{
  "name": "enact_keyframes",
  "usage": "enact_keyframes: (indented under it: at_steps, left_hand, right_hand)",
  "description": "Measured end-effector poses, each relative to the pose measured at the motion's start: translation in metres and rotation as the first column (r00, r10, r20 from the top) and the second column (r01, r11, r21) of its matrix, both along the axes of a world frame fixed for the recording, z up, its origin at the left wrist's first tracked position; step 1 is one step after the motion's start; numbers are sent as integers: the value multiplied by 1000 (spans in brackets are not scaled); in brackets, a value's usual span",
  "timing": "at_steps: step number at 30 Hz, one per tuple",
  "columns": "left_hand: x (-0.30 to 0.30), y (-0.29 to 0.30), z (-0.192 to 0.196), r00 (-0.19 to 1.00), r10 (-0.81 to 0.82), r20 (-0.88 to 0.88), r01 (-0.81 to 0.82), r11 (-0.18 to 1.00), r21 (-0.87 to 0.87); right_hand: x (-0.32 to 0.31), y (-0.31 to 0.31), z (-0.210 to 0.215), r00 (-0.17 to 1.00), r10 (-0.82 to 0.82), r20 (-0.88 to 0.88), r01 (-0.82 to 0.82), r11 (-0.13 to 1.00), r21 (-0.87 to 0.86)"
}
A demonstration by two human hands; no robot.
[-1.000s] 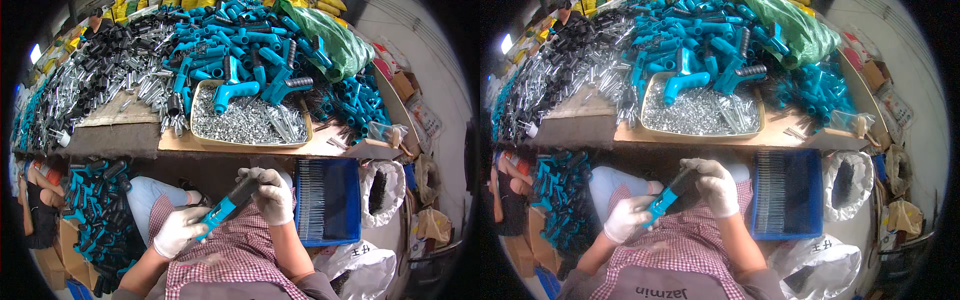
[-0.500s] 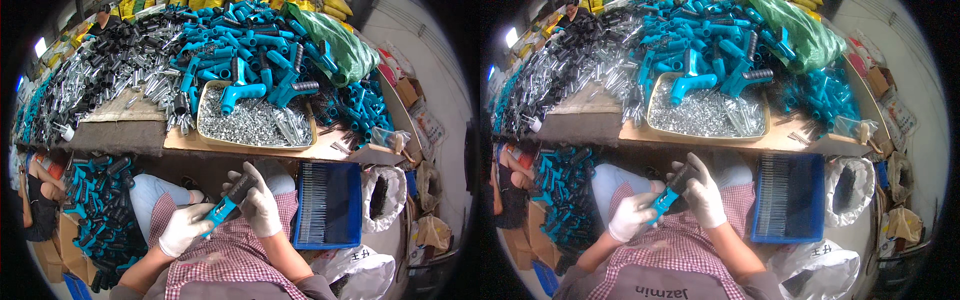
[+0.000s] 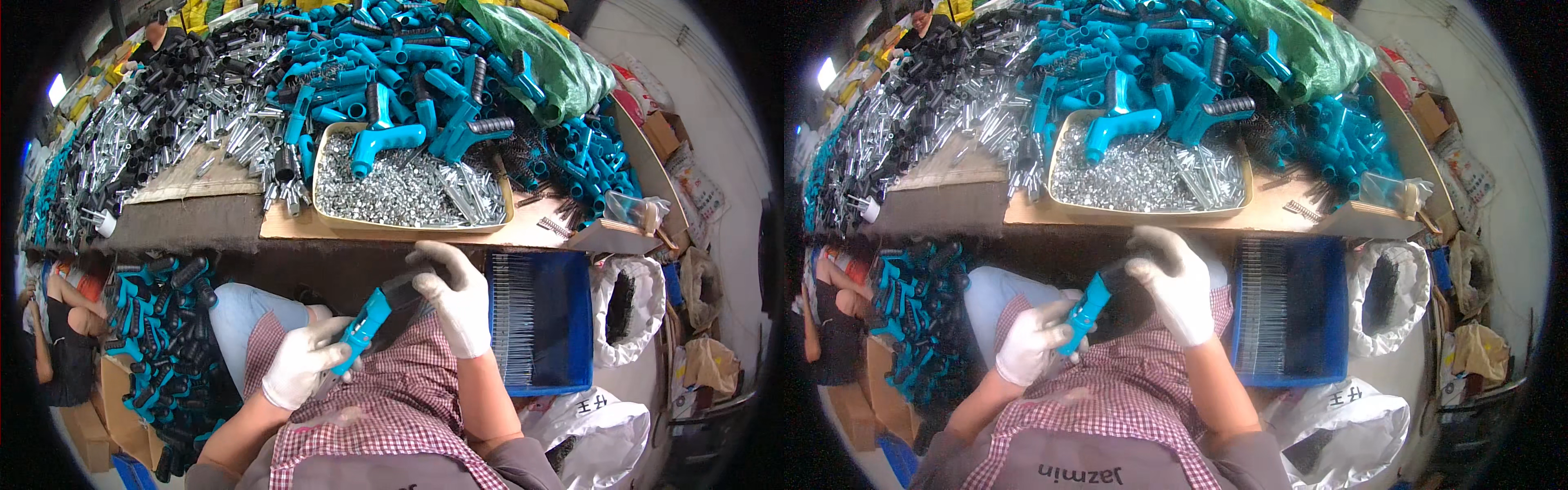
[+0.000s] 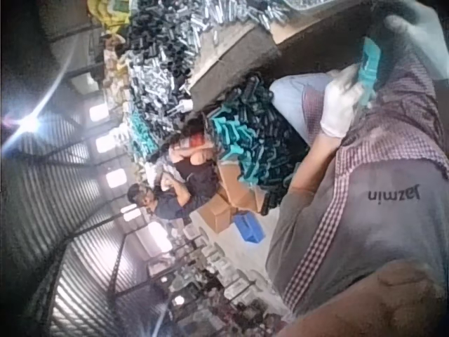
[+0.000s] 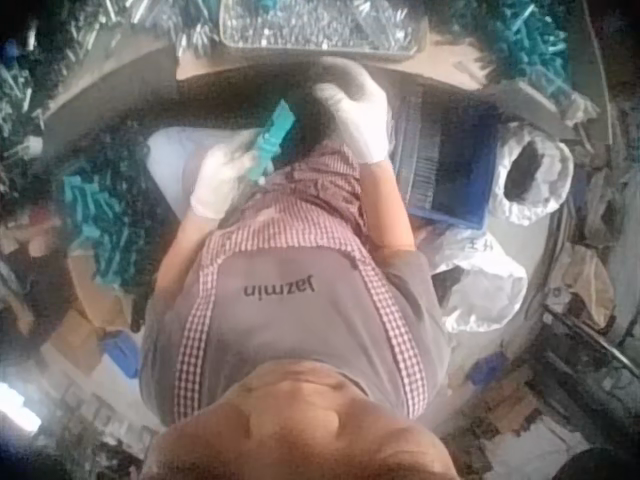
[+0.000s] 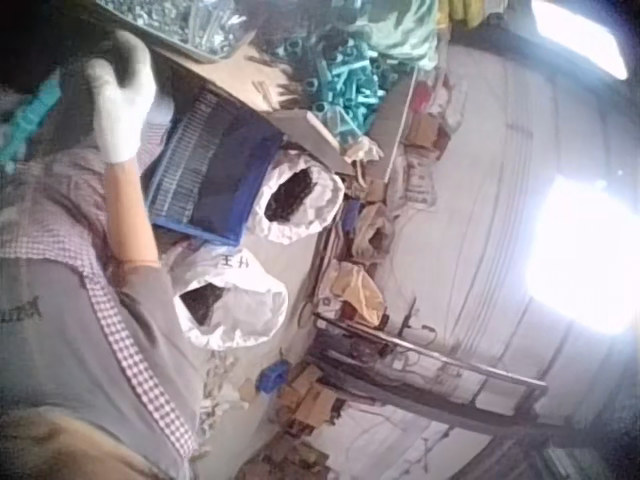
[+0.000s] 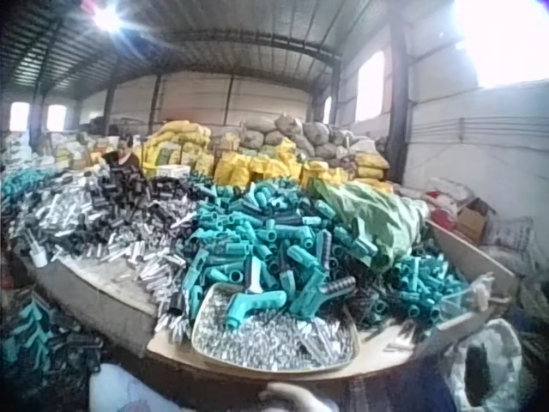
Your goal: Assembling blue plastic handles onto metal rods and inserting small pins.
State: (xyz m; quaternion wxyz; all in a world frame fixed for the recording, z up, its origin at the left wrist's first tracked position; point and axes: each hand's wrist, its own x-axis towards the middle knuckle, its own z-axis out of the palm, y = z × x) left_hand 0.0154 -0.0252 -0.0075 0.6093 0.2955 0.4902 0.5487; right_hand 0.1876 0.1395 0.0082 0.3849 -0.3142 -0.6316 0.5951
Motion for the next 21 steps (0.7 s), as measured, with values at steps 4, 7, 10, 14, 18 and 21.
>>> enact_keyframes:
  at_steps: [4, 7, 10, 14, 18, 21]
  left_hand:
    - [8, 8, 2, 991, -43, 129, 48, 998, -37]
    - [8, 8, -2, 970, 23, 240, 0, 995, -96]
    - [6, 6, -10, 976, -43, 213, 59, 996, -69]
    - [11, 14, -4, 980, 18, 197, 2, 995, -100]
    - [17, 26, -1, 972, -95, -217, 108, 993, 50]
    - [14, 20, -26, 759, 9, -651, 147, 972, 184]
  right_hand:
    - [-12, 2, -21, 999, -16, 51, -5, 921, 390]
    - [-20, -11, -29, 991, 103, -86, -81, 971, 224]
    - [-10, -2, -57, 945, 316, 79, -322, 871, 372]
    - [-11, -26, -62, 941, 324, -98, -298, 931, 212]
    - [7, -14, -42, 946, 315, 72, -313, 838, 448]
    - [27, 16, -13, 852, 502, 145, -519, 782, 344]
